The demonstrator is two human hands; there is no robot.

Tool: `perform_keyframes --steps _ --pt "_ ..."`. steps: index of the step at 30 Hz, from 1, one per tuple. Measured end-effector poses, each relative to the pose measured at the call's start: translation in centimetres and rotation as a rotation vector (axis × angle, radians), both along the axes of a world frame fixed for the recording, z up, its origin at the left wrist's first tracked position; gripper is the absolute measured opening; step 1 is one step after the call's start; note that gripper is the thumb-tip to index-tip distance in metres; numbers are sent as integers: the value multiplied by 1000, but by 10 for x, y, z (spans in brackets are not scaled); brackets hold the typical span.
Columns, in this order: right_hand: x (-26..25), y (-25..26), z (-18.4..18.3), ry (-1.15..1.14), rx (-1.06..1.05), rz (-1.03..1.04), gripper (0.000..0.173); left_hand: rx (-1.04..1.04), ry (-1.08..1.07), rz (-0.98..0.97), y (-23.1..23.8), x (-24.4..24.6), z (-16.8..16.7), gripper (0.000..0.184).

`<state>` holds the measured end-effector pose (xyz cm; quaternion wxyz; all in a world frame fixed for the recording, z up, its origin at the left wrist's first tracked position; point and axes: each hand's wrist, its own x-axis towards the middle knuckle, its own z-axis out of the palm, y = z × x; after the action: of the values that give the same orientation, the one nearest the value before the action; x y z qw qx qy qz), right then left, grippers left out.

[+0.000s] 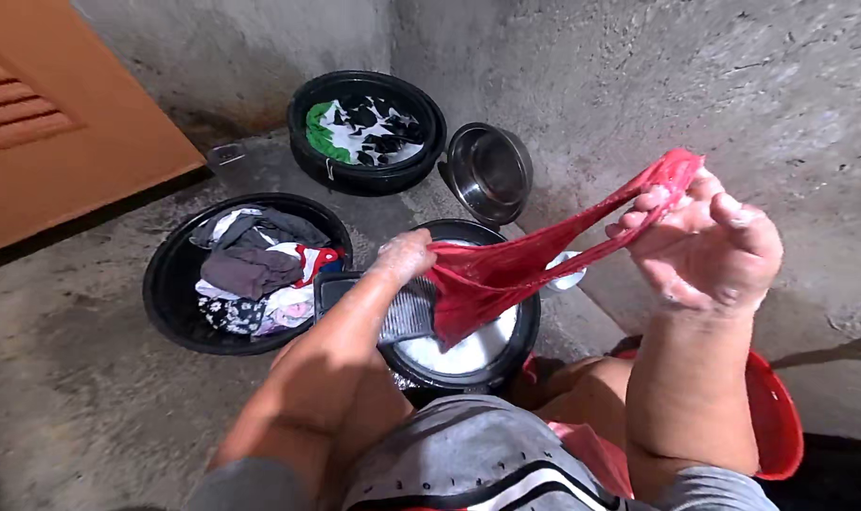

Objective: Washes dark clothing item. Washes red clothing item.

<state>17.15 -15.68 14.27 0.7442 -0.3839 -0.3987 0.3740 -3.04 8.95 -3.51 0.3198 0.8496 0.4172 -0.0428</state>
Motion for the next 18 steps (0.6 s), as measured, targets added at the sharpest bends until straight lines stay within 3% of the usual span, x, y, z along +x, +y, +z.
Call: perform_keyframes --steps 4,7,18 --pt "19 -11 -28 95 -57 -92 25 -268 -506 249 14 -12 6 27" --pt "33 -19 -42 159 -58 -183 21 -345 -775 350 18 -15 7 29" --pt "39 -9 -65 220 -176 -290 33 -259 -706 138 10 -16 14 15"
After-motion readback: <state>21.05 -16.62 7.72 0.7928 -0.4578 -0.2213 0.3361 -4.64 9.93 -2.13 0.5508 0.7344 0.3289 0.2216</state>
